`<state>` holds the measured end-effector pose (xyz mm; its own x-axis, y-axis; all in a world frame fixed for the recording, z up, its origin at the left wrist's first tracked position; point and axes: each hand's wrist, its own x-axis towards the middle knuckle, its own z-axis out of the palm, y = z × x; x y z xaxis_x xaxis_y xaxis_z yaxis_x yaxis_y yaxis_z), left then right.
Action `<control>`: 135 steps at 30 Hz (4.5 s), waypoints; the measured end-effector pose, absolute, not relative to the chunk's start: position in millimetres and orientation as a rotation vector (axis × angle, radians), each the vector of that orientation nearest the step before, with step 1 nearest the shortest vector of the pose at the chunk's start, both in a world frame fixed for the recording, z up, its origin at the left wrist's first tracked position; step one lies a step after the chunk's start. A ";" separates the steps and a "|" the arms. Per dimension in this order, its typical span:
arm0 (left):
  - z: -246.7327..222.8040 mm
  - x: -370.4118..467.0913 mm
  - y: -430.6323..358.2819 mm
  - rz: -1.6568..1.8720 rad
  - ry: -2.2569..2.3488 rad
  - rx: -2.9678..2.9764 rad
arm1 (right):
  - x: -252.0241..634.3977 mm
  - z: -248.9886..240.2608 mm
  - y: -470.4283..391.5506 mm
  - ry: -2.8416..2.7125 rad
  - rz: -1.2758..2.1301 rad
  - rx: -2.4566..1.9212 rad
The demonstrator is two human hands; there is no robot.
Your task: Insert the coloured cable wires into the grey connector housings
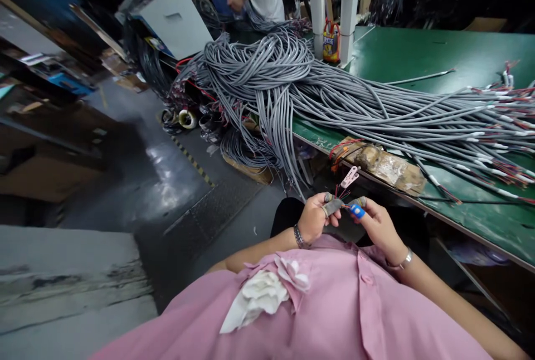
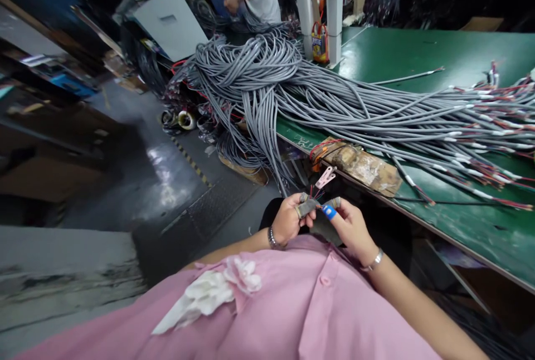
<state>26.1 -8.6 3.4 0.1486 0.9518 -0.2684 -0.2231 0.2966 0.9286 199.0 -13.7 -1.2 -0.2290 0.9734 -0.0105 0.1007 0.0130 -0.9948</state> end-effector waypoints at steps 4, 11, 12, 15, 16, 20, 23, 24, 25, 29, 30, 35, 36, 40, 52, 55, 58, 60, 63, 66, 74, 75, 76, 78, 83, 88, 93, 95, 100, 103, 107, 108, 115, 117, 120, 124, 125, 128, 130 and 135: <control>4.4 25.7 -10.9 0.955 1.086 0.964 | 196.7 6.2 -5.5 -1.389 1.416 -1.112; 8.1 27.2 -13.9 0.849 1.103 1.079 | 186.1 4.2 0.4 -1.298 1.462 -1.093; 8.1 27.2 -13.9 0.850 1.103 1.081 | 185.3 3.4 -0.2 -1.280 1.470 -1.099; 6.7 27.6 -13.5 0.877 1.087 1.043 | 183.2 1.7 -2.8 -1.203 1.487 -1.136; 6.1 27.9 -13.3 0.889 1.080 1.023 | 182.6 1.1 -3.5 -1.182 1.484 -1.149; 4.2 29.3 -12.9 0.917 1.069 0.972 | 181.7 -2.2 -4.6 -1.159 1.467 -1.159; 3.7 29.1 -13.1 0.932 1.067 0.958 | 182.6 -2.7 -4.9 -1.161 1.479 -1.137; 3.6 28.8 -13.2 0.940 1.070 0.955 | 182.9 -2.2 -5.1 -1.161 1.487 -1.133; 3.4 28.4 -13.2 0.946 1.074 0.952 | 183.2 -1.6 -5.4 -1.160 1.495 -1.132; 2.3 27.2 -13.6 0.946 1.097 0.944 | 183.5 -0.2 -6.8 -1.167 1.503 -1.143; 2.0 27.1 -13.7 0.944 1.099 0.945 | 183.5 -0.4 -7.2 -1.172 1.491 -1.150; 0.4 27.5 -13.7 0.971 1.100 0.941 | 184.2 -3.5 -9.8 -1.181 1.433 -1.179; 0.3 27.7 -13.6 0.973 1.105 0.937 | 184.3 -3.9 -10.6 -1.181 1.428 -1.183; 1.1 28.6 -13.3 0.982 1.124 0.907 | 184.2 -3.2 -13.7 -1.170 1.432 -1.195; -1.1 24.0 -12.5 1.038 1.145 0.846 | 183.0 3.0 -15.1 -1.188 1.507 -1.146; -0.8 22.7 -11.6 1.046 1.126 0.846 | 185.9 4.0 -10.9 -1.175 1.523 -1.121; -0.2 21.3 -11.4 1.036 1.112 0.843 | 188.1 2.4 -6.0 -1.103 1.581 -1.071; -0.1 20.7 -11.9 1.025 1.105 0.843 | 188.7 -0.4 -2.5 -1.024 1.627 -1.047; -1.0 20.1 -12.9 1.010 1.089 0.857 | 188.4 -5.5 2.8 -0.973 1.633 -1.044; -2.1 19.5 -13.6 0.995 1.066 0.865 | 188.3 -8.4 7.3 -1.018 1.620 -1.043; -0.8 16.7 -13.8 0.964 1.064 0.867 | 191.5 -0.9 15.7 -0.860 1.652 -0.988; -0.5 16.5 -13.9 0.963 1.062 0.866 | 192.0 0.6 16.0 -0.864 1.649 -0.986; -0.1 16.3 -14.0 0.961 1.061 0.869 | 192.3 2.0 16.3 -0.877 1.646 -0.989; 0.7 16.0 -14.4 0.953 1.062 0.879 | 192.9 4.3 16.5 -0.910 1.661 -1.002; 3.7 14.8 -16.2 0.920 1.060 0.887 | 194.2 8.2 18.3 -0.921 1.787 -1.011; 5.4 13.0 -17.9 0.910 1.061 0.910 | 197.7 8.7 20.2 -0.882 1.933 -1.052; 2.4 10.7 -19.5 0.920 1.032 0.908 | 201.1 -1.8 19.1 -0.806 2.110 -0.955; 0.2 10.0 -20.0 0.925 1.027 0.904 | 201.1 -6.9 17.4 -0.763 2.174 -0.931; -2.0 10.3 -20.1 0.960 1.038 0.880 | 196.1 -8.9 7.9 -0.737 2.147 -0.899; -1.1 11.6 -19.6 0.982 1.067 0.875 | 192.8 -3.0 1.1 -0.803 1.992 -0.927; -0.4 12.6 -19.3 1.006 1.092 0.860 | 194.4 1.4 -1.4 -0.861 1.843 -0.994; -0.1 12.5 -19.2 1.008 1.091 0.855 | 195.9 1.0 -0.8 -0.848 1.829 -1.004; 6.9 7.6 -17.3 0.994 1.063 0.866 | 202.8 -10.0 11.3 -0.739 1.779 -1.060; 10.1 5.0 -14.5 0.969 1.044 0.845 | 199.9 -9.3 18.4 -0.709 1.830 -1.037; 15.0 1.4 -7.0 0.902 0.988 0.818 | 192.1 -1.4 30.2 -0.646 2.036 -0.927; 20.2 -1.8 6.3 0.811 0.927 0.801 | 179.4 9.7 38.8 -0.744 2.051 -0.801; 20.9 -2.3 9.3 0.803 0.917 0.806 | 176.6 10.1 39.1 -0.799 1.939 -0.824; 21.1 -2.7 15.9 0.806 0.896 0.832 | 170.2 5.9 38.1 -0.932 1.503 -0.976; 20.5 -1.7 18.4 0.805 0.890 0.836 | 167.1 2.0 38.2 -0.929 1.382 -1.021; 19.5 4.4 22.3 0.755 0.897 0.826 | 163.3 0.5 45.1 -0.708 1.626 -0.879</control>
<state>4.4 22.3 19.5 0.4228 0.8327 -0.3576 -0.2110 0.4742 0.8548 163.3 45.1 0.5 -0.1221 0.9758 -0.1813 -0.5322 -0.2186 -0.8179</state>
